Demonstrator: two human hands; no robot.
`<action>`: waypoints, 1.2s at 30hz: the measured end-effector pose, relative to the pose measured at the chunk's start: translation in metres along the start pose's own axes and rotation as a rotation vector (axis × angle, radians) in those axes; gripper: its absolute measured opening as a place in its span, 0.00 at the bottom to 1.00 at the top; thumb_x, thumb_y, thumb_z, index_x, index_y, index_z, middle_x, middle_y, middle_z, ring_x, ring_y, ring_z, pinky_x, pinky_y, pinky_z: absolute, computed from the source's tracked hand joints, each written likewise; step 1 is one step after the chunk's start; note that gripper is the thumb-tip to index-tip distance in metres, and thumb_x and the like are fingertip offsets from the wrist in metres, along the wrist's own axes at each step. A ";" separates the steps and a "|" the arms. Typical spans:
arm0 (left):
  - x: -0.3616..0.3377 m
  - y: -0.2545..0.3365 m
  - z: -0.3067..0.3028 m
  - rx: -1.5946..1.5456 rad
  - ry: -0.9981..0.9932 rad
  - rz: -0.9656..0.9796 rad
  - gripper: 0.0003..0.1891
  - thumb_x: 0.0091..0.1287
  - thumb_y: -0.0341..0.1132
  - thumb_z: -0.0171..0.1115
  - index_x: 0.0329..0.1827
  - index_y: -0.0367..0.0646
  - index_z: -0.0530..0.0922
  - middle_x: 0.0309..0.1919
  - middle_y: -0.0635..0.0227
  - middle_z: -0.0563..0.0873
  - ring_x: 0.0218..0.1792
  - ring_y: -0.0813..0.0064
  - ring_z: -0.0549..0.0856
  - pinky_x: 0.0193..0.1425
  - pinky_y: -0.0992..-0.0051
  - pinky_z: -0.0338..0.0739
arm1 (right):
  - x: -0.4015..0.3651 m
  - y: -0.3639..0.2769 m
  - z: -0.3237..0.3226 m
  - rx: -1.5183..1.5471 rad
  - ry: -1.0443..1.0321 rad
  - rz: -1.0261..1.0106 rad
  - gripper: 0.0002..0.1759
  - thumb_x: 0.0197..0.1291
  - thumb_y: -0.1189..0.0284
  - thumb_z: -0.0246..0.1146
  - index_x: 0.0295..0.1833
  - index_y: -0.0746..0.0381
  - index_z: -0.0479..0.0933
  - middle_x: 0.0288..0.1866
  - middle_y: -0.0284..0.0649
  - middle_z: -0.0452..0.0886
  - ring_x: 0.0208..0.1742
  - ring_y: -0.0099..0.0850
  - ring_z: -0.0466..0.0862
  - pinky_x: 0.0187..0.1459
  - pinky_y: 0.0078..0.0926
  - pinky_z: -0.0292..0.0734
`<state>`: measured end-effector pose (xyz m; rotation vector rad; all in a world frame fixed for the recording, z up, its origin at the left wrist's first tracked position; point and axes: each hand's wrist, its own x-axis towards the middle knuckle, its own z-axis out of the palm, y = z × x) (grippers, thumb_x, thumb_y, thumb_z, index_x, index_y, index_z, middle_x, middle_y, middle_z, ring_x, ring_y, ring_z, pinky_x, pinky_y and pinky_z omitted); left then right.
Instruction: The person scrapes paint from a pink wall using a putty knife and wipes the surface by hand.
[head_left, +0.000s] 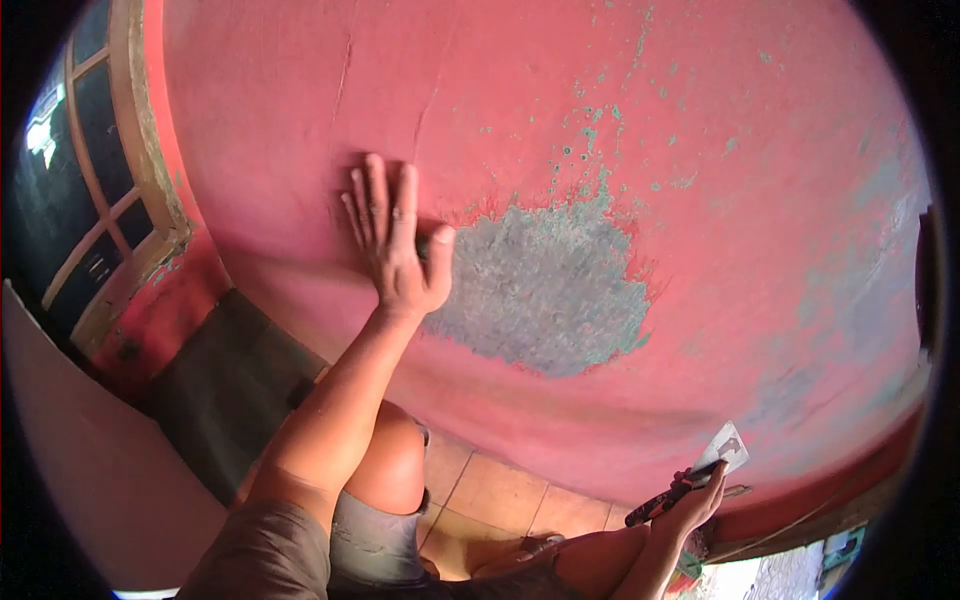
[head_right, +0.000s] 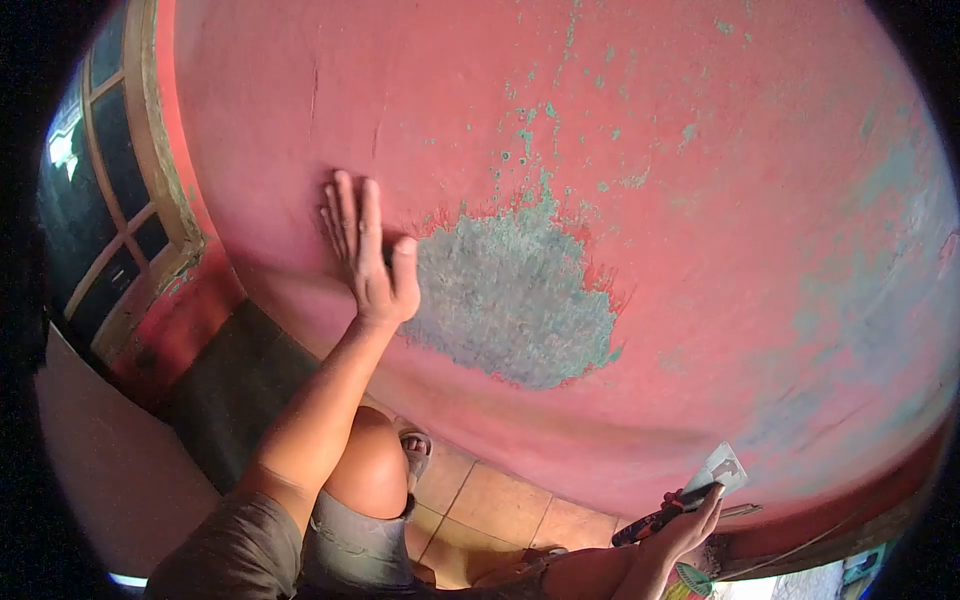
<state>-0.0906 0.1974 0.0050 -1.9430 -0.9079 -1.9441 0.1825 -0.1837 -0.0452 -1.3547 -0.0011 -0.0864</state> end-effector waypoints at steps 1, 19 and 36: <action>-0.003 -0.003 0.000 -0.024 0.021 -0.063 0.38 0.78 0.54 0.46 0.82 0.35 0.61 0.84 0.40 0.54 0.84 0.37 0.49 0.84 0.39 0.36 | 0.001 0.001 -0.001 0.001 0.000 0.004 0.28 0.74 0.49 0.62 0.59 0.64 0.77 0.31 0.38 0.77 0.26 0.29 0.79 0.29 0.27 0.75; -0.053 0.106 -0.014 -0.469 -0.841 0.649 0.42 0.74 0.66 0.50 0.88 0.60 0.52 0.87 0.76 0.51 0.86 0.71 0.52 0.85 0.40 0.37 | -0.003 -0.006 0.012 0.060 -0.032 0.062 0.22 0.72 0.50 0.62 0.47 0.60 0.76 0.30 0.35 0.73 0.27 0.28 0.77 0.31 0.26 0.73; -0.048 0.046 0.001 -0.127 -0.404 0.205 0.44 0.73 0.64 0.55 0.83 0.42 0.60 0.84 0.47 0.54 0.84 0.39 0.50 0.79 0.28 0.35 | -0.002 0.008 0.011 0.054 -0.046 0.011 0.22 0.75 0.52 0.60 0.54 0.62 0.78 0.32 0.34 0.74 0.25 0.26 0.75 0.28 0.24 0.72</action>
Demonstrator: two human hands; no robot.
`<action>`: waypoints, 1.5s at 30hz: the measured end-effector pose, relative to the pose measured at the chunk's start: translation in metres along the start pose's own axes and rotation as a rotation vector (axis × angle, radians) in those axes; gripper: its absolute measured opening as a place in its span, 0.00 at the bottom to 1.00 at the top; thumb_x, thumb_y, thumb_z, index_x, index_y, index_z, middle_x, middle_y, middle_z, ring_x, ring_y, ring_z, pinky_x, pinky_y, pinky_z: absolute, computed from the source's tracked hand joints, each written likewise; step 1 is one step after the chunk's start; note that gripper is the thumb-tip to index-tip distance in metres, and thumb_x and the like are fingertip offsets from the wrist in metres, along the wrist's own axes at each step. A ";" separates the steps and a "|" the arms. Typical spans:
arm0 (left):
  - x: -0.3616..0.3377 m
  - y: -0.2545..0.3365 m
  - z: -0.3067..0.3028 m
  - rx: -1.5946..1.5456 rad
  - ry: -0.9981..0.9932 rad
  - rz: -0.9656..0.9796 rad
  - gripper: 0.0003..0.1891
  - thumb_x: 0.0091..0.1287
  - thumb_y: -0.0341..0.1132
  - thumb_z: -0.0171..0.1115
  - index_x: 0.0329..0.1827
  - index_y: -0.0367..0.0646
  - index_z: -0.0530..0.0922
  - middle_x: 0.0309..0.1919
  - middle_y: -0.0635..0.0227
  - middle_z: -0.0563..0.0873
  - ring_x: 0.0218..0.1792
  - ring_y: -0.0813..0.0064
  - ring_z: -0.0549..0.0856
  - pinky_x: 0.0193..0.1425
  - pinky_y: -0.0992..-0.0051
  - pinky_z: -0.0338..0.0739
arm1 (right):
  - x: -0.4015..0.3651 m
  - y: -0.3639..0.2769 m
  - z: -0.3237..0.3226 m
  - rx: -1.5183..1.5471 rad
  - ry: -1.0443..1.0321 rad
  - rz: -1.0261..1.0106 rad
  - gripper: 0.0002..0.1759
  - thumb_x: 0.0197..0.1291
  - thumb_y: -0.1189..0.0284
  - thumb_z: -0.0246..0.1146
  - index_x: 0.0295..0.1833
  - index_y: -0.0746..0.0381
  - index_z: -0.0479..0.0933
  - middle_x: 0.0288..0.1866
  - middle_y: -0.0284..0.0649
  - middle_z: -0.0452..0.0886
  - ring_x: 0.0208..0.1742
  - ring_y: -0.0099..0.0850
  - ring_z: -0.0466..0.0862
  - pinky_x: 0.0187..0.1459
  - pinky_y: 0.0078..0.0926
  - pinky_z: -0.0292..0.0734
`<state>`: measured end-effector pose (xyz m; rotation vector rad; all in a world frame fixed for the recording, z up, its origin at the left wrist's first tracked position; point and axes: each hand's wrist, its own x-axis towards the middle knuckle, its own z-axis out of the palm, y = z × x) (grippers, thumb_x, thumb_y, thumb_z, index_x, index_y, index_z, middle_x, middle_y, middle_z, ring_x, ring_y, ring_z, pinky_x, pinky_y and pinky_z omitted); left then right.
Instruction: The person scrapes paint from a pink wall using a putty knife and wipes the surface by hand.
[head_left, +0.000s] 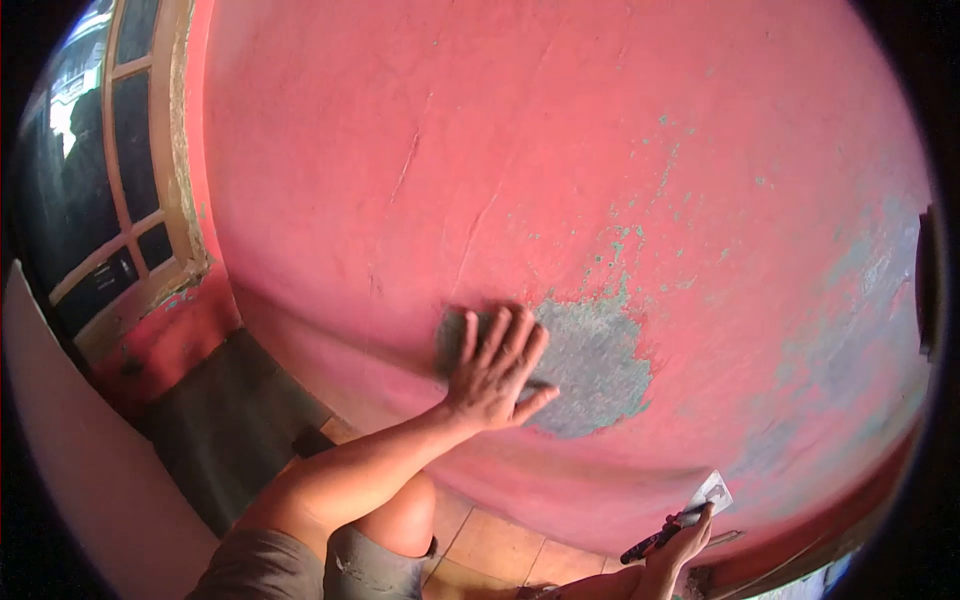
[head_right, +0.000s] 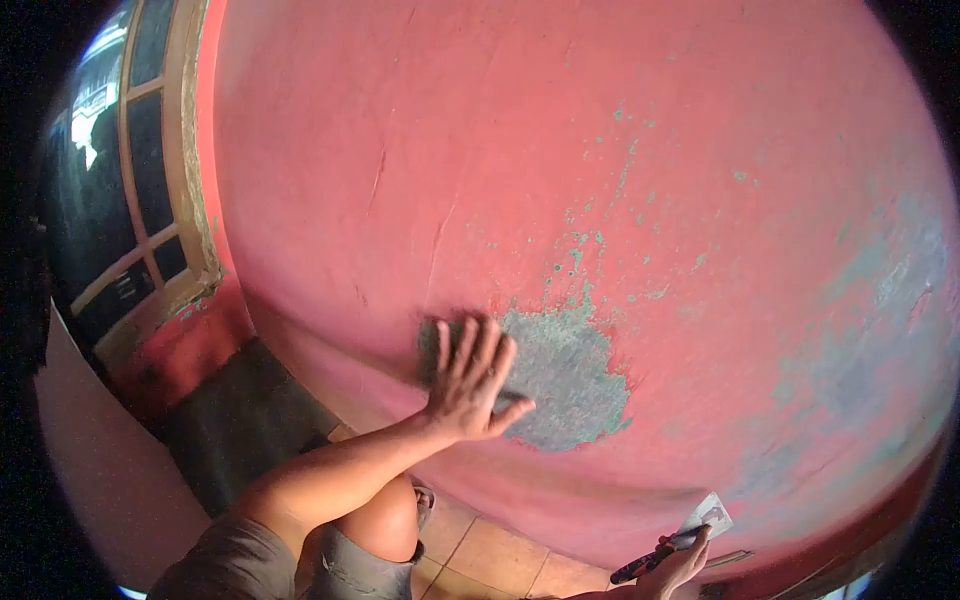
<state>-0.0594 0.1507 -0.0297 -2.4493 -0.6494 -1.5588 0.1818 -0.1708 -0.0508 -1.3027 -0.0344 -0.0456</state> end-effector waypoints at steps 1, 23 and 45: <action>-0.007 0.004 0.005 0.022 -0.043 0.098 0.44 0.73 0.65 0.54 0.84 0.44 0.59 0.85 0.52 0.54 0.84 0.43 0.51 0.80 0.30 0.36 | 0.000 0.001 0.001 -0.003 0.008 0.004 0.23 0.75 0.52 0.60 0.53 0.62 0.78 0.32 0.34 0.74 0.25 0.26 0.76 0.28 0.25 0.72; 0.011 0.039 -0.024 0.009 -0.306 0.132 0.41 0.76 0.64 0.49 0.82 0.42 0.64 0.83 0.42 0.54 0.84 0.39 0.52 0.79 0.30 0.44 | -0.007 -0.004 -0.005 0.119 -0.102 -0.037 0.17 0.73 0.54 0.64 0.44 0.57 0.75 0.19 0.27 0.67 0.14 0.19 0.68 0.17 0.18 0.62; 0.014 0.077 -0.020 -0.507 -0.140 0.501 0.17 0.63 0.41 0.77 0.51 0.42 0.87 0.44 0.65 0.91 0.50 0.65 0.89 0.56 0.67 0.85 | -0.011 0.010 -0.014 0.186 -0.383 -0.060 0.46 0.73 0.30 0.39 0.57 0.65 0.76 0.12 0.31 0.67 0.10 0.24 0.66 0.12 0.21 0.58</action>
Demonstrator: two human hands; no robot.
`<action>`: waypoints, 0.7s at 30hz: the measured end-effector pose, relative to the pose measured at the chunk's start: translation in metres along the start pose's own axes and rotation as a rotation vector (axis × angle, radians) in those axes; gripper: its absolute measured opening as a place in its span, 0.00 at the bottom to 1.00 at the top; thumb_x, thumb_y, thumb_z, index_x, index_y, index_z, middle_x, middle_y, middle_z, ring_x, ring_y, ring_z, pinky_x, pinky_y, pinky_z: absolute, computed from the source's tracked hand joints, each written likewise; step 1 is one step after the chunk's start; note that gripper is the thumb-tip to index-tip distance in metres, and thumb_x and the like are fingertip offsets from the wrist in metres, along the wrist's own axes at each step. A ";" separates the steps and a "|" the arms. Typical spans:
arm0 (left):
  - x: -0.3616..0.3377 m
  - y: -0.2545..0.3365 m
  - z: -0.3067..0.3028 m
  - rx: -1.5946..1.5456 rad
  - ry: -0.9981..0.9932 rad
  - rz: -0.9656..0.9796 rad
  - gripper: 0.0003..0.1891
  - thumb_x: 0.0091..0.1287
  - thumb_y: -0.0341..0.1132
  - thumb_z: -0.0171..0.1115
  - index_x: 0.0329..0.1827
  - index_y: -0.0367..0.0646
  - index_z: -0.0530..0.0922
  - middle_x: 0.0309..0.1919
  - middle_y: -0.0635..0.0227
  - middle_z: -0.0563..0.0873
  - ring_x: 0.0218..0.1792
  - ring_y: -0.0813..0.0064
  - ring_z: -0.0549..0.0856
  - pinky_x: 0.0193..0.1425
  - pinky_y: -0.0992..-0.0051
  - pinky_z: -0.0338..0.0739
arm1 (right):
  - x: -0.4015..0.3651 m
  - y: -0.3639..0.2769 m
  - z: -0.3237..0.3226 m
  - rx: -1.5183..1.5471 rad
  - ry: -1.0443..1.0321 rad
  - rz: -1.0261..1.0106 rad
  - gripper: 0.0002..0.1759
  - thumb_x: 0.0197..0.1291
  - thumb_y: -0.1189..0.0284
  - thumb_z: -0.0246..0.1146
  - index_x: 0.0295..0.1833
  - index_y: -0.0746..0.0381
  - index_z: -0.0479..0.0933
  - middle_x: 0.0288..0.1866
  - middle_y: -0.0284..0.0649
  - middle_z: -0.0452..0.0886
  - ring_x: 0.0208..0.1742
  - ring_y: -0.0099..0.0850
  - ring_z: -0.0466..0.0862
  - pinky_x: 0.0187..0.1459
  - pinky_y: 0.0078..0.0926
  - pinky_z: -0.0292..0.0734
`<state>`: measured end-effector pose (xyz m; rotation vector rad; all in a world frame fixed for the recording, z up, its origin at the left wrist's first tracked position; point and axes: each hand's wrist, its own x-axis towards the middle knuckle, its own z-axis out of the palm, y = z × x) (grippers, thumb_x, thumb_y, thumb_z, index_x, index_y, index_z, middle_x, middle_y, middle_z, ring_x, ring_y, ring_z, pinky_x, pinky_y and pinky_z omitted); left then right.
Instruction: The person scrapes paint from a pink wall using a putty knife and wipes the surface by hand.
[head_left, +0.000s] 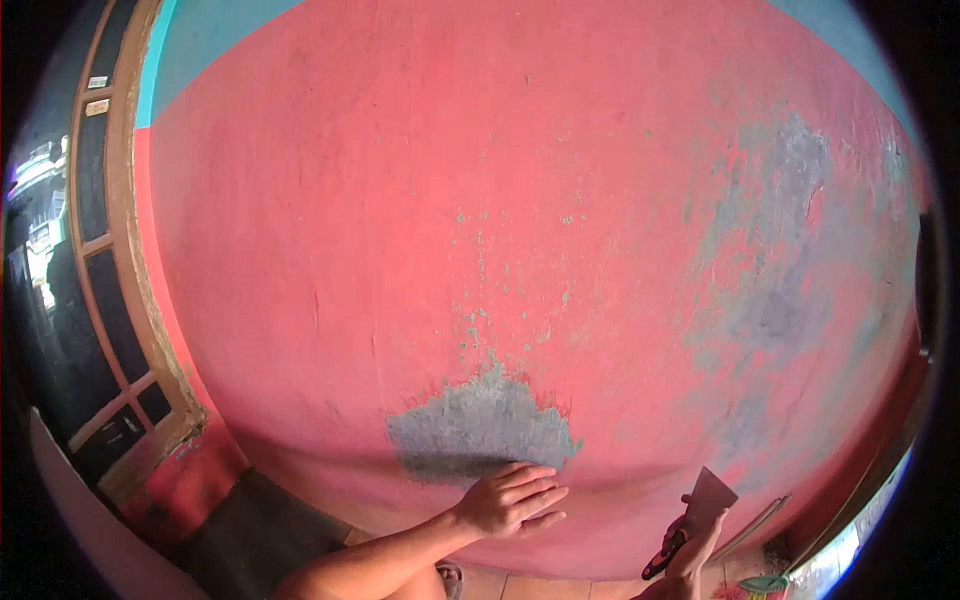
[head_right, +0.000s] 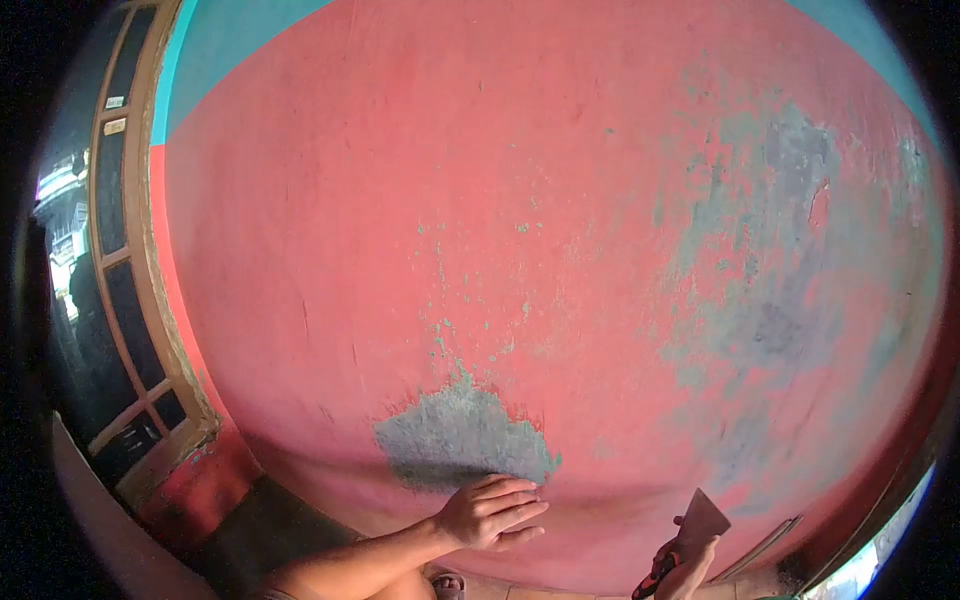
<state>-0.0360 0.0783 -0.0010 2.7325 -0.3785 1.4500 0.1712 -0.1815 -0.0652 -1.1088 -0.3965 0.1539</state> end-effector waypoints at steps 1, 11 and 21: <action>0.000 0.001 0.001 -0.032 -0.011 -0.018 0.18 0.64 0.42 0.76 0.52 0.42 0.87 0.44 0.65 0.91 0.50 0.65 0.89 0.56 0.66 0.85 | 0.000 0.003 0.002 -0.017 -0.033 -0.044 0.46 0.73 0.30 0.40 0.57 0.65 0.76 0.13 0.31 0.67 0.10 0.23 0.65 0.12 0.20 0.57; 0.034 0.050 -0.004 -0.635 0.231 -0.428 0.26 0.70 0.49 0.71 0.57 0.34 0.81 0.41 0.62 0.89 0.41 0.70 0.89 0.49 0.68 0.84 | -0.038 -0.080 0.154 -0.052 -0.356 -0.236 0.24 0.71 0.81 0.60 0.70 0.71 0.65 0.42 0.39 0.80 0.35 0.20 0.79 0.36 0.17 0.77; 0.089 -0.005 -0.059 -0.892 0.508 -0.984 0.22 0.83 0.46 0.56 0.31 0.39 0.76 0.25 0.81 0.72 0.31 0.88 0.68 0.34 0.77 0.66 | -0.030 -0.102 0.255 0.221 -0.515 0.159 0.14 0.79 0.66 0.59 0.53 0.68 0.81 0.42 0.35 0.85 0.38 0.18 0.81 0.39 0.19 0.78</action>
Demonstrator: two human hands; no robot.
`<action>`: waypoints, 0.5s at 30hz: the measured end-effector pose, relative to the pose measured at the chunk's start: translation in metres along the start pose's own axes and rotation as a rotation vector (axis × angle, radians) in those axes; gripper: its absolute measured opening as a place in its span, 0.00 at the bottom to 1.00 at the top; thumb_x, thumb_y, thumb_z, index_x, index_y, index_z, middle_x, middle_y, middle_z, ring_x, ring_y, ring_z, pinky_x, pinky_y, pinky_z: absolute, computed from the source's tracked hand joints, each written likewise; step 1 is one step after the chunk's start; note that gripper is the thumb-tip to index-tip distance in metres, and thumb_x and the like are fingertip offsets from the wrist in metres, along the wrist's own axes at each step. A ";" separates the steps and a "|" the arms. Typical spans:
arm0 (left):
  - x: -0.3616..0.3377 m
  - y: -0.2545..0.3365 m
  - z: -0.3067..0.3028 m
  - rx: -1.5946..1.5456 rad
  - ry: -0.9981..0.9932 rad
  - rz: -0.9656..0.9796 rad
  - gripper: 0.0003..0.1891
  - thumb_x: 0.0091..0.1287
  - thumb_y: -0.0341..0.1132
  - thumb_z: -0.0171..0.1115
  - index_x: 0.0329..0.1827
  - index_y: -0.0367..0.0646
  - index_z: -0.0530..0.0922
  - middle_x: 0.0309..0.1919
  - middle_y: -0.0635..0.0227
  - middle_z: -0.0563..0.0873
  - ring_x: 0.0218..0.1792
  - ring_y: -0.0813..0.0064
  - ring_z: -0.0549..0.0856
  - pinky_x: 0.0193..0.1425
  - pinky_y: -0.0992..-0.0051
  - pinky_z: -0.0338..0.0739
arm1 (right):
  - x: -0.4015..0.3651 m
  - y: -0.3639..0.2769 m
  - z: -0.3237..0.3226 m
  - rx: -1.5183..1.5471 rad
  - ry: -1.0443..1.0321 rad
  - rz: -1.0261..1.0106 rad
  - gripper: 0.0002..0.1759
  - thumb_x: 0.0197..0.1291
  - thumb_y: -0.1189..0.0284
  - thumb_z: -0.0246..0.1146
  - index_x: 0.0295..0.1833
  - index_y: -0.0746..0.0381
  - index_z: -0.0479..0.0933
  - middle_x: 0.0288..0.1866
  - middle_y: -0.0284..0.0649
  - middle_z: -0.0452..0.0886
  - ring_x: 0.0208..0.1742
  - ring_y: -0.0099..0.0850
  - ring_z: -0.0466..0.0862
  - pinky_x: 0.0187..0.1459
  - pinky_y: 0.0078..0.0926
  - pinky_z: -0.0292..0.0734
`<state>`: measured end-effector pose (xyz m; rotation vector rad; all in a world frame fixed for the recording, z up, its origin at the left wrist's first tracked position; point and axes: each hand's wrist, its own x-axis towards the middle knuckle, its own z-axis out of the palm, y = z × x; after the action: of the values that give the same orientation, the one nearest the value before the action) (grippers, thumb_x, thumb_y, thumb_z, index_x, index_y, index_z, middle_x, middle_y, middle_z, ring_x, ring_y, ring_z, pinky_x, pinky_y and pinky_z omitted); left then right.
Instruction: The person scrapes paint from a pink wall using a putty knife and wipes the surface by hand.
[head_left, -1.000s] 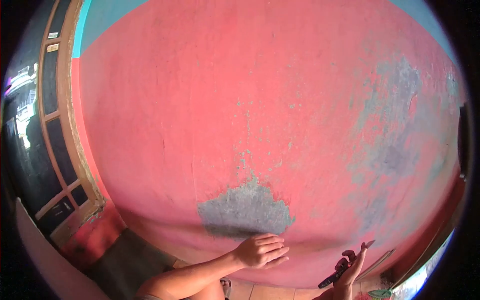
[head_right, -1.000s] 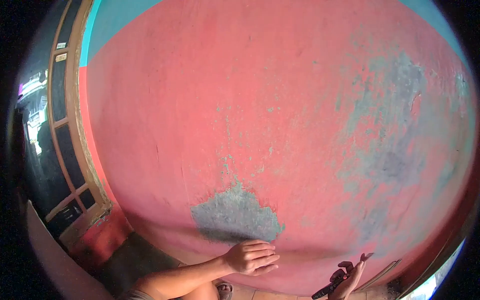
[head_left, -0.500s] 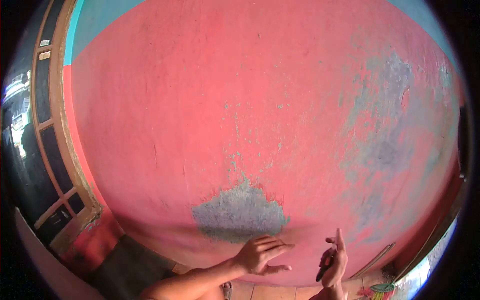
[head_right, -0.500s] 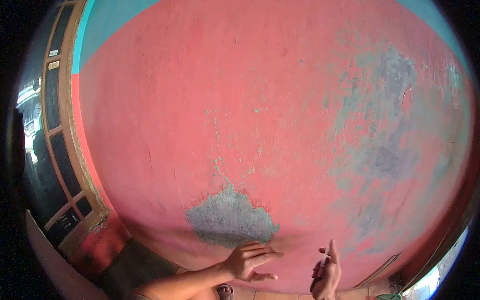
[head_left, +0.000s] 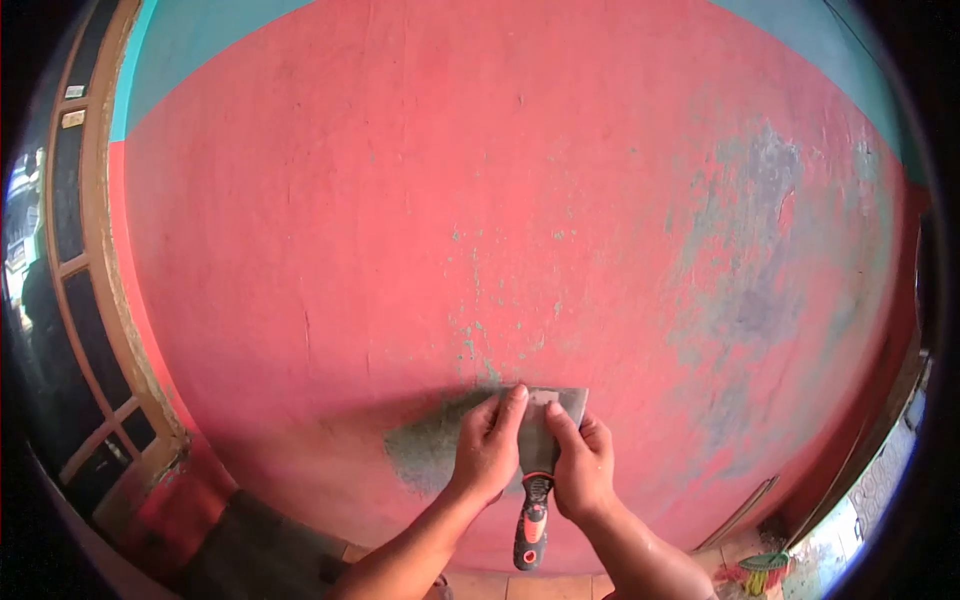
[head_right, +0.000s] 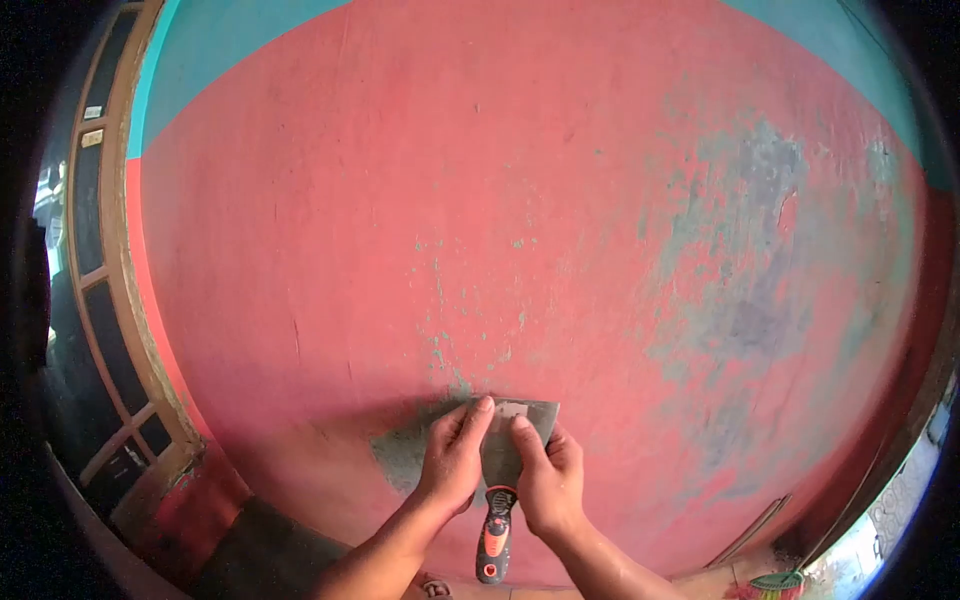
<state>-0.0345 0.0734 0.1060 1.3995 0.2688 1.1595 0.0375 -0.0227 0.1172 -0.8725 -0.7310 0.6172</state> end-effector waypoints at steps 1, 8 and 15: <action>0.002 -0.001 -0.001 0.001 0.032 0.002 0.22 0.83 0.47 0.56 0.31 0.40 0.76 0.26 0.82 0.72 0.32 0.88 0.68 0.35 0.77 0.65 | 0.003 0.005 0.003 -0.018 0.017 -0.016 0.14 0.79 0.66 0.59 0.52 0.68 0.81 0.42 0.35 0.85 0.38 0.18 0.81 0.39 0.20 0.78; 0.006 0.018 0.008 -0.052 0.069 -0.072 0.22 0.84 0.47 0.52 0.42 0.38 0.85 0.34 0.78 0.83 0.37 0.90 0.77 0.41 0.81 0.73 | 0.029 0.001 0.011 -0.116 0.019 -0.222 0.15 0.79 0.67 0.58 0.48 0.70 0.81 0.38 0.35 0.86 0.39 0.18 0.80 0.40 0.21 0.77; 0.018 0.027 0.018 -0.082 -0.004 -0.083 0.21 0.85 0.47 0.51 0.48 0.36 0.85 0.38 0.77 0.85 0.40 0.90 0.79 0.44 0.81 0.75 | 0.037 -0.021 0.005 -0.102 -0.016 -0.222 0.16 0.78 0.67 0.59 0.46 0.71 0.83 0.37 0.34 0.87 0.38 0.17 0.80 0.39 0.21 0.77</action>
<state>-0.0254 0.0695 0.1419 1.3063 0.2714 1.0878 0.0599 -0.0041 0.1485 -0.8666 -0.8671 0.3921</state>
